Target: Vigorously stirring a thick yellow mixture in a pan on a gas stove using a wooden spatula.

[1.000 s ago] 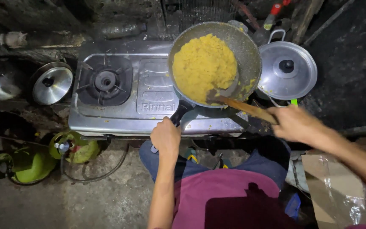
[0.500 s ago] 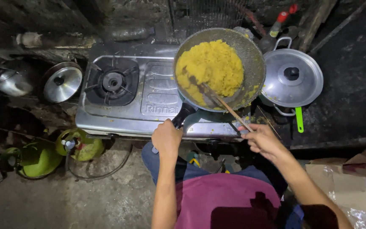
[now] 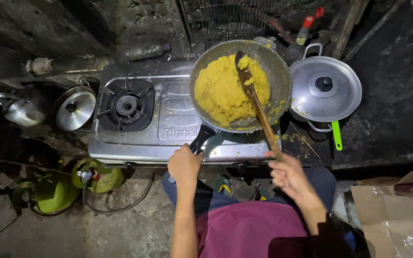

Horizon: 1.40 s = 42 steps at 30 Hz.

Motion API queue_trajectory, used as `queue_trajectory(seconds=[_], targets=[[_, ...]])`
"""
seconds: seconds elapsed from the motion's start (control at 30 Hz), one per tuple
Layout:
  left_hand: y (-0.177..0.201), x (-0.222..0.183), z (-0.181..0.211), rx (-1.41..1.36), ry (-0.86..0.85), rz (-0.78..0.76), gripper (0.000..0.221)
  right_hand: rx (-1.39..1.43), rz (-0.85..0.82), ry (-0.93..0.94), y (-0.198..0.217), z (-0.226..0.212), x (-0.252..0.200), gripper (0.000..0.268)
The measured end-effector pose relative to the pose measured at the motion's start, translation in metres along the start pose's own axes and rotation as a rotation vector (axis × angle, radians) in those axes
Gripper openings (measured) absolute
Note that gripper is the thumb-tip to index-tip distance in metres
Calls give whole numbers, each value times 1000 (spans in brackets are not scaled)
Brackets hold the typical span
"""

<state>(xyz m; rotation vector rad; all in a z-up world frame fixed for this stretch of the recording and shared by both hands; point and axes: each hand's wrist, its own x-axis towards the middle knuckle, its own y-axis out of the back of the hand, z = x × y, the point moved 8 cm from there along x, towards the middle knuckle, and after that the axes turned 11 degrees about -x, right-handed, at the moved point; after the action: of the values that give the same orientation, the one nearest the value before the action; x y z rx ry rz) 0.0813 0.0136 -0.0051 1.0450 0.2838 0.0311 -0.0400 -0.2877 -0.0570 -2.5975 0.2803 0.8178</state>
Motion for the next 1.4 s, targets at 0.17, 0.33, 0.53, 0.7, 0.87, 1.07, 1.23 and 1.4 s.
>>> queue_trajectory(seconds=[0.17,0.33,0.53,0.7,0.87,1.07,1.23,1.4], targets=[[1,1,1,0,11,-21,37,-825,412,373,85,-57,2,43],[-23,11,-16,107,22,-71,46,-1573,644,317,88,-152,-47,50],[-24,10,-16,93,30,-95,43,-1993,442,-71,41,-211,-92,65],[-25,10,-15,94,-23,-36,44,-2075,135,-363,22,-198,-96,57],[-24,7,-16,106,-60,-13,42,-2107,-9,-236,-10,-179,-52,52],[1,0,2,26,-93,32,31,-1635,72,-46,-67,-89,3,45],[3,-1,0,41,-70,10,29,-572,96,-29,-68,-11,14,23],[2,2,0,23,-61,18,30,-304,126,-91,-62,24,6,22]])
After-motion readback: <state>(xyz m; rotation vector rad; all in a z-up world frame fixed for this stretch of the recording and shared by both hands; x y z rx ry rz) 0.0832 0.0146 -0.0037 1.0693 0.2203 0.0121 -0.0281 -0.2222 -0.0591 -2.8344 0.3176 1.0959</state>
